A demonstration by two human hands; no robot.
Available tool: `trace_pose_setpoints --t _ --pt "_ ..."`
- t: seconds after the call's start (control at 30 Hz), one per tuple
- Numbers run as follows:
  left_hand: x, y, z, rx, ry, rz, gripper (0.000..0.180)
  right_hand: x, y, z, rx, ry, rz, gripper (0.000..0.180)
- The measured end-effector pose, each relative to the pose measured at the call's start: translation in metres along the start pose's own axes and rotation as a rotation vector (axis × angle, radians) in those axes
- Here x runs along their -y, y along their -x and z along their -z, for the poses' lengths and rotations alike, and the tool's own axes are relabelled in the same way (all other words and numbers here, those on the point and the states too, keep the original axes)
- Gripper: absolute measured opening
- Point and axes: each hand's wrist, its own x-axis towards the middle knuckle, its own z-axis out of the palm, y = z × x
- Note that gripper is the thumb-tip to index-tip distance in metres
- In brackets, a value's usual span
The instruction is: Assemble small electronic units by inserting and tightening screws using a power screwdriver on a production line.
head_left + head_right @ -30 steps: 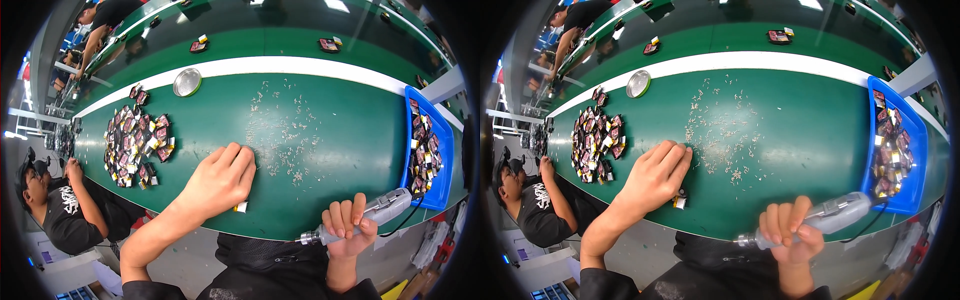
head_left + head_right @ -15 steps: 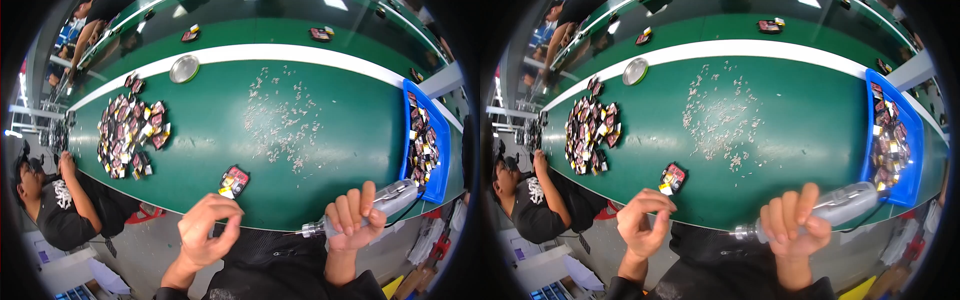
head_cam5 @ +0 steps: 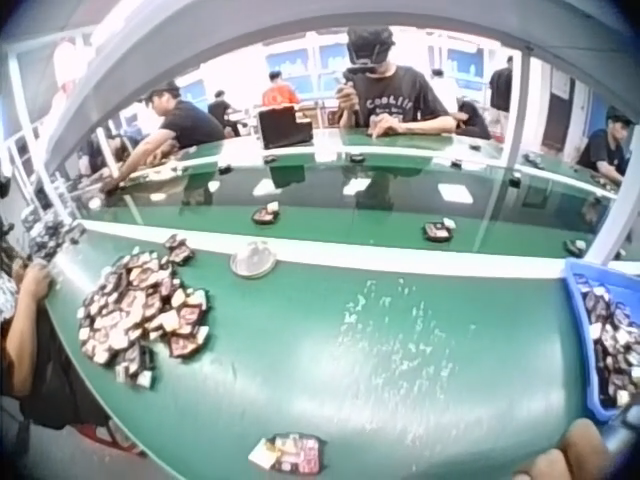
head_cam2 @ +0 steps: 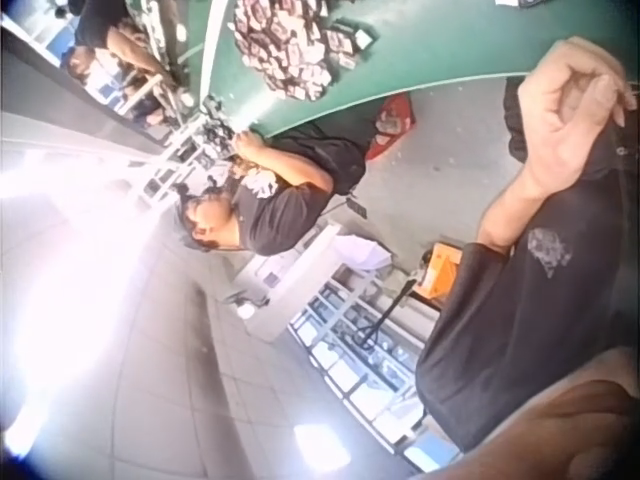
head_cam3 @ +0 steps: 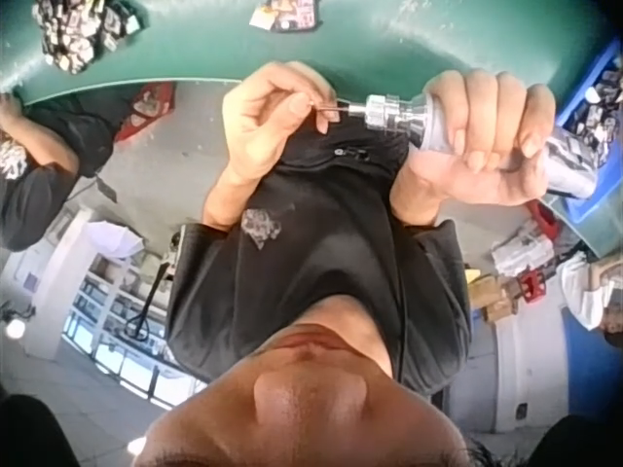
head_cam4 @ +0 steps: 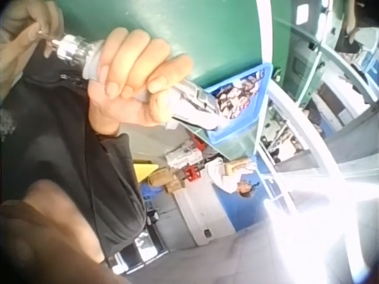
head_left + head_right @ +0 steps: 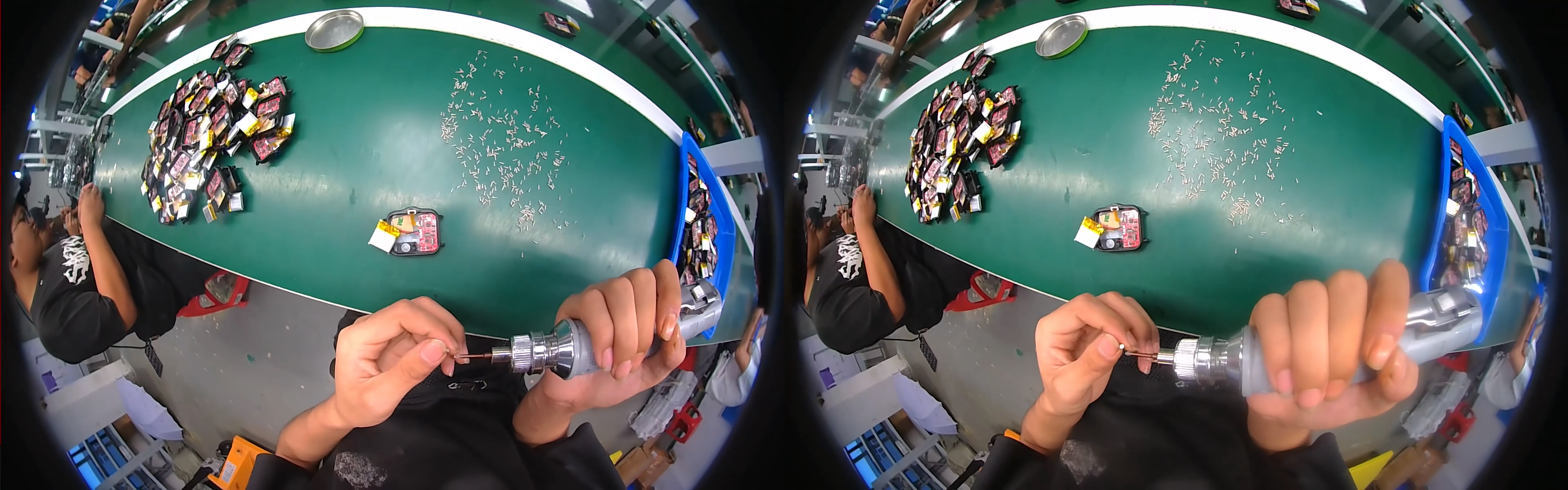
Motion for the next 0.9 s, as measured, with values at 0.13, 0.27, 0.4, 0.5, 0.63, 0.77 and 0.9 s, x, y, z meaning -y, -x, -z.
trace_pose_setpoints --t 0.13,0.27,0.4,0.5,0.63,0.77,0.9 --pt "0.0 0.001 0.002 0.036 -0.01 0.004 0.017 -0.001 0.002 0.002 -0.009 0.031 -0.017 0.015" --pt "-0.001 0.002 0.002 0.053 -0.008 0.021 0.017 -0.001 0.004 0.004 0.019 0.06 -0.019 0.015" --pt "-0.004 0.001 0.001 0.026 -0.097 0.026 0.015 0.0 0.003 0.005 0.061 0.097 -0.018 0.015" --pt "-0.002 -0.003 0.001 0.056 -0.539 -0.283 0.012 0.001 0.002 0.007 0.063 0.119 -0.014 0.016" --pt "0.005 -0.005 -0.003 0.05 -0.688 -0.442 0.007 0.003 0.002 0.009 0.033 0.112 -0.021 0.016" --pt "0.005 -0.009 -0.001 0.112 -0.71 -0.435 0.006 0.004 0.001 0.012 0.008 0.081 -0.045 0.017" --pt "-0.014 -0.023 0.005 0.112 -0.97 -0.558 0.01 0.006 0.001 0.015 -0.01 0.056 -0.045 0.017"
